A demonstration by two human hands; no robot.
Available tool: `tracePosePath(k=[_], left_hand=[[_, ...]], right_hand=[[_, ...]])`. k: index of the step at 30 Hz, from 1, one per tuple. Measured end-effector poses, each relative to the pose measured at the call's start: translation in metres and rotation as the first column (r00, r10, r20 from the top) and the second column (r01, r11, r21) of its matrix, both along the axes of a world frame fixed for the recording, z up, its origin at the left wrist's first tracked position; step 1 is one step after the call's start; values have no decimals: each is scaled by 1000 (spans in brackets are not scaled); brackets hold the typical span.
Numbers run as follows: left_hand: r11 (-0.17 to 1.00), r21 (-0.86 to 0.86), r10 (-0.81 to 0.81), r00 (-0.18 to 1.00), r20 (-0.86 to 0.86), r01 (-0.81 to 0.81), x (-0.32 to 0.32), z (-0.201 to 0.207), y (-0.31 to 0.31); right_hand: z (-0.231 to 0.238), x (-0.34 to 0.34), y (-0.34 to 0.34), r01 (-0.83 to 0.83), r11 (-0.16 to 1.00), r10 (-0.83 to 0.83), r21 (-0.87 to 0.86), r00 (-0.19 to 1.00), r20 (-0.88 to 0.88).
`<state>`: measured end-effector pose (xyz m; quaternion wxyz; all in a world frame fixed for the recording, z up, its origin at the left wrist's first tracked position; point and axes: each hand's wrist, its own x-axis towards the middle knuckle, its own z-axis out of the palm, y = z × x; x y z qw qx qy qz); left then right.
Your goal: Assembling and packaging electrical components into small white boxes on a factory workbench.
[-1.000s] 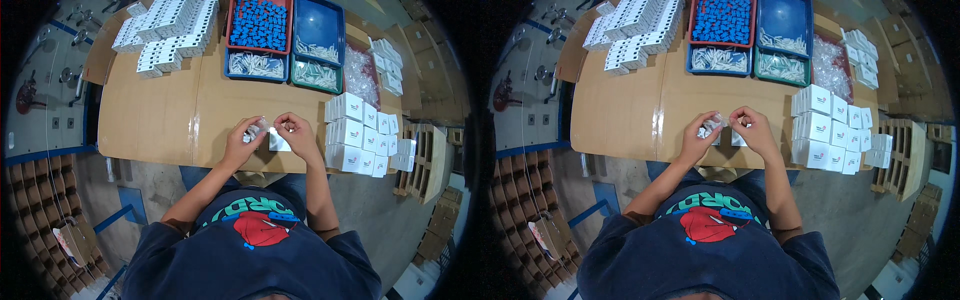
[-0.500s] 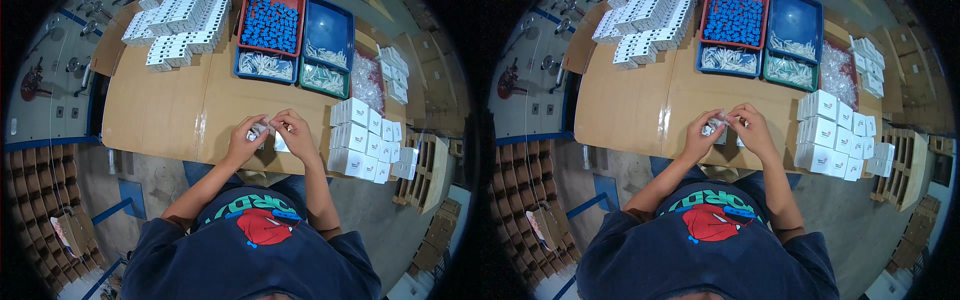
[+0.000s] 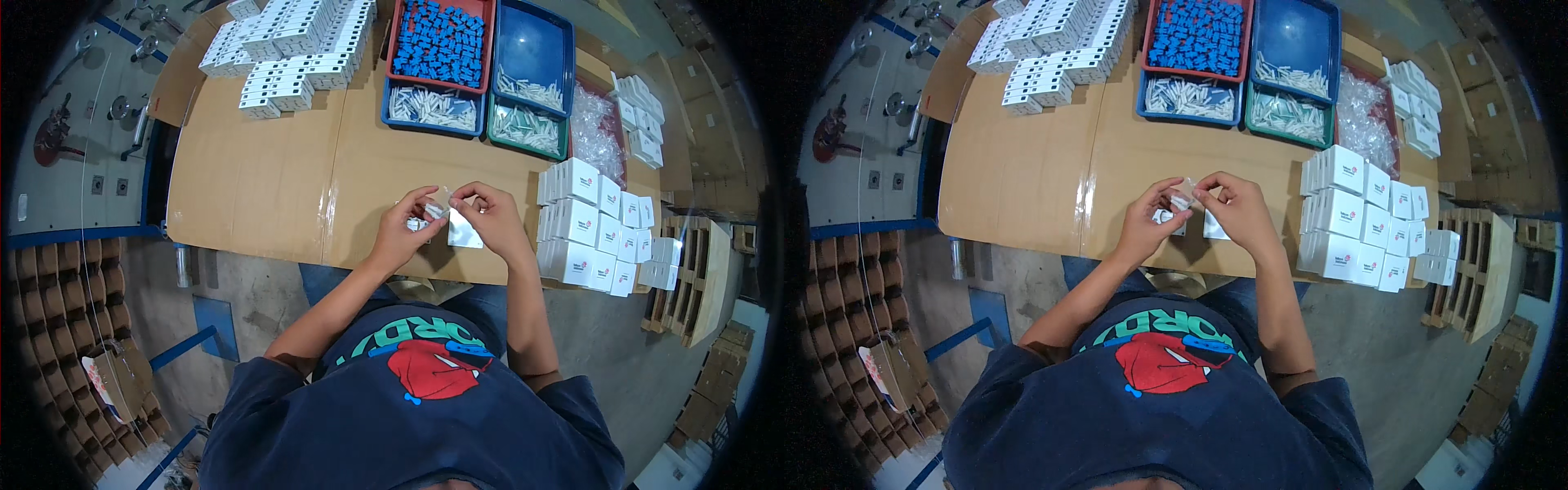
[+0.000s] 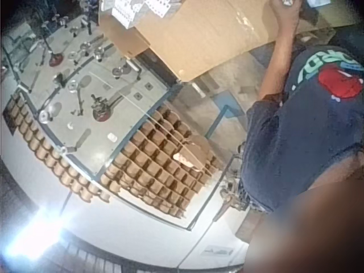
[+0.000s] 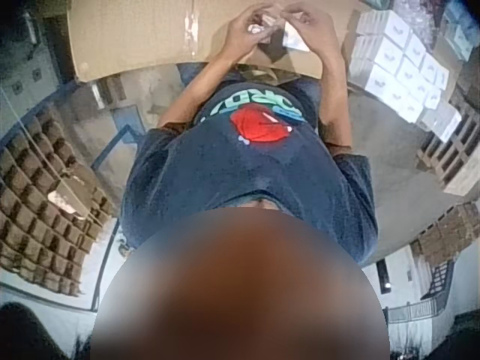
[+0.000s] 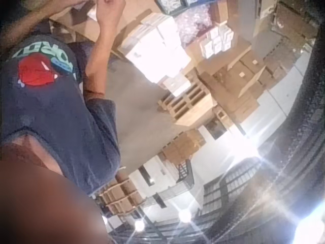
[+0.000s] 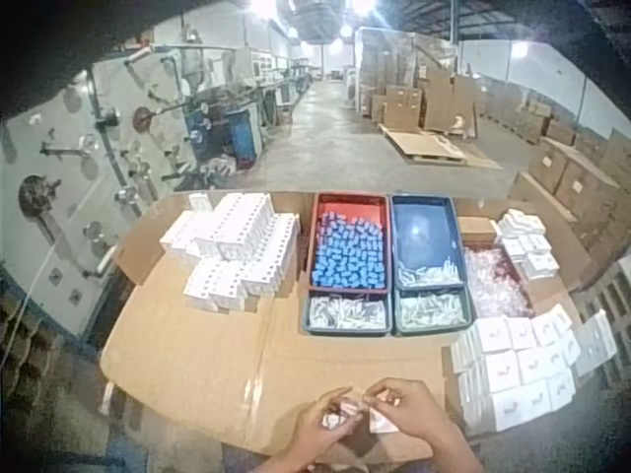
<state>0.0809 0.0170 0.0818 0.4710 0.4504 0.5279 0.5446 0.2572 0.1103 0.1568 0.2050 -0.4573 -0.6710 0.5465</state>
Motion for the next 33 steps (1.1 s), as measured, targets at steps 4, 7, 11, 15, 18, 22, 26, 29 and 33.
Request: tracePosePath(k=[4, 7, 11, 15, 18, 22, 26, 29, 33], left_hand=[[998, -62, -13, 998, 63, 17, 1, 3, -1], [999, -34, -3, 1000, 14, 4, -2, -2, -2], [983, 176, 98, 959, -265, -52, 1, 11, 1], [978, 185, 149, 942, -301, -96, 7, 12, 1], [985, 124, 151, 957, -246, -123, 5, 2, 0], [981, 138, 164, 960, -229, -134, 6, 3, 2], [983, 153, 139, 950, -280, -98, 2, -1, -2], [989, 132, 103, 954, -282, -68, 0, -3, -6], [988, 134, 111, 947, -303, -73, -1, -6, -7]], right_hand=[[-4, 2, -2, -3, 995, 3, 103, 1000, -1], [0, 1, -4, -4, 998, 1, 65, 999, 47], [-4, -2, -9, -22, 994, 18, 109, 999, 43], [-14, -6, -11, -34, 998, 30, -48, 995, -92], [-23, -5, -12, -25, 999, 23, -39, 998, -61], [-25, -7, -14, 17, 981, -11, 191, 999, -35], [-23, -8, -17, -30, 994, 35, 108, 998, -44], [-25, -11, -15, -33, 999, 35, 19, 997, -72], [-37, -12, -11, -34, 995, 42, 92, 995, -95]])
